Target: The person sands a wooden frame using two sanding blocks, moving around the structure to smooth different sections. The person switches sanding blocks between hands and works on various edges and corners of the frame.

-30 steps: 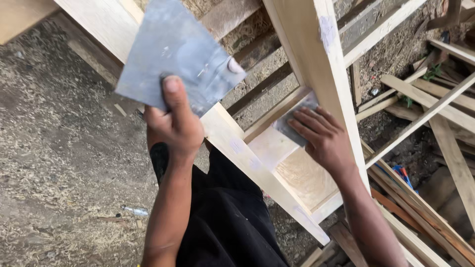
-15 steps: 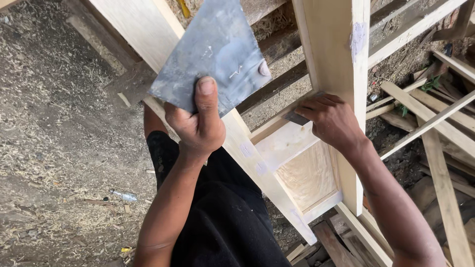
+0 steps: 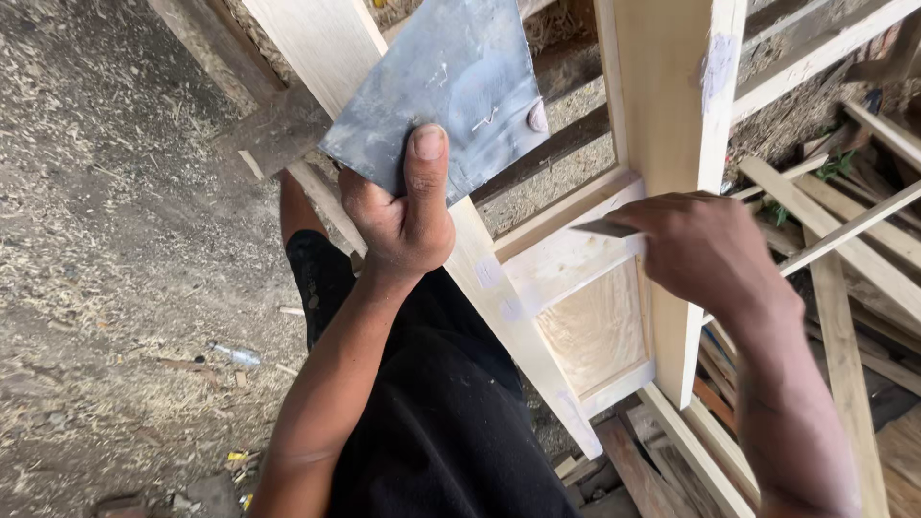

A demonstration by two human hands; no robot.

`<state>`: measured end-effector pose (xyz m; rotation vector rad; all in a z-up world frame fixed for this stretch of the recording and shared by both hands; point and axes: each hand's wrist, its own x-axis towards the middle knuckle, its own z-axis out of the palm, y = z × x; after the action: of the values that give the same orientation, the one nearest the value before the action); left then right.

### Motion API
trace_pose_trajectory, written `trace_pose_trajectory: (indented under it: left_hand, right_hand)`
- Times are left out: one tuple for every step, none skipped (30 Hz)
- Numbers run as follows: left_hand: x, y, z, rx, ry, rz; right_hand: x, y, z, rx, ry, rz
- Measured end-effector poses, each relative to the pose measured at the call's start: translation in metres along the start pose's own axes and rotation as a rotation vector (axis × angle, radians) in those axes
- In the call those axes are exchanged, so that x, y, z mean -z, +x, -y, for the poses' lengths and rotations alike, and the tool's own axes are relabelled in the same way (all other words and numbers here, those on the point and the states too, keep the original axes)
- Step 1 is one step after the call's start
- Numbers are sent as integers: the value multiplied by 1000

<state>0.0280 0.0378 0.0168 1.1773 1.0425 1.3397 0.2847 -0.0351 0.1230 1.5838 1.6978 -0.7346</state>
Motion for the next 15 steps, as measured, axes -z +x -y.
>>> trace_pose_trajectory:
  left_hand:
    - [1,-1,2,17,-12,11]
    - [1,-2,5,35,-24,22]
    - [1,-4,8,31,-17,18]
    - [1,-7,10,26,-11,14]
    - [3,-12,13,24,0,12]
    - [4,-17,19,35,-21,-22]
    - [6,-26,25,54,-39,-48]
    - [9,-35,31,60,-31,-92]
    - [13,-46,39,60,-23,-138]
    - [18,-56,47,46,10,-202]
    - [26,-64,53,32,44,-261]
    - [39,-68,57,-26,186,-239]
    - [52,-71,58,-79,333,-207]
    - [61,-71,59,-187,496,-155]
    - [69,-66,59,-299,650,-101]
  right_hand:
    - [-1,-15,-6,25,111,-204]
    - [-5,-28,-13,32,130,-282]
    - [-10,-37,-22,42,144,-371]
    - [-16,-44,-28,53,158,-461]
    - [-26,-51,-31,20,199,-499]
    - [-36,-59,-33,-13,239,-537]
    - [-46,-69,-33,-53,288,-568]
    - [-59,-74,-32,-56,388,-549]
    - [-73,-75,-30,-57,489,-535]
    - [-84,-75,-31,-57,589,-520]
    - [-92,-75,-30,-84,609,-513]
    - [-100,-75,-24,-112,629,-505]
    - [-108,-75,-16,-141,657,-489]
    - [-115,-73,-11,-146,702,-490]
    - [-120,-70,-8,-153,743,-494]
